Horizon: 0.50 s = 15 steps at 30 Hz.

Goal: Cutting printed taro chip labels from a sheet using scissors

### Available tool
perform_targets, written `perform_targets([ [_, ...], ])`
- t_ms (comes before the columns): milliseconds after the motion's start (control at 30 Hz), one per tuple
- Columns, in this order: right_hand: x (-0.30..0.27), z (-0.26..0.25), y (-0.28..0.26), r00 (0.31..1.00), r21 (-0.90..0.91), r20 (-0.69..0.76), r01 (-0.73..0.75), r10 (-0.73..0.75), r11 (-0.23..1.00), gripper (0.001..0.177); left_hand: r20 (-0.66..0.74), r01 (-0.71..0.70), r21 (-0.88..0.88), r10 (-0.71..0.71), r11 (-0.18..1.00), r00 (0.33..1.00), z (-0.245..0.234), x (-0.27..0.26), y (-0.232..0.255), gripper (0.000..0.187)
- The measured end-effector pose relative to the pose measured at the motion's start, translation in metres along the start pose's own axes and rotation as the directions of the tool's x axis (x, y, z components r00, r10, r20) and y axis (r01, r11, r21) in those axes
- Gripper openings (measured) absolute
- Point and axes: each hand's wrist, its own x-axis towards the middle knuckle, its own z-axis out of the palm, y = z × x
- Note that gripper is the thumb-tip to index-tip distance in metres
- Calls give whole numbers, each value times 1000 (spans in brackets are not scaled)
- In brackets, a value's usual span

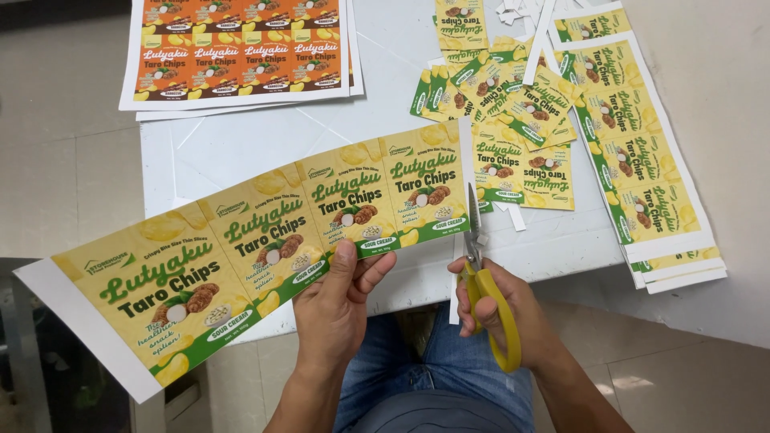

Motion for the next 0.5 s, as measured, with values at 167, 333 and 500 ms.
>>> perform_targets([
  [167,1,0,1,999,-71,-3,32,-33,997,80,7,-2,6,2,1000,1000,2,0,3,18],
  [333,2,1,1,999,-82,-11,34,-35,996,81,8,-4,6,4,1000,1000,2,1,3,21],
  [500,2,0,2,1000,-80,-28,-1,-2,997,79,-43,18,4,-18,1000,999,3,2,4,19],
])
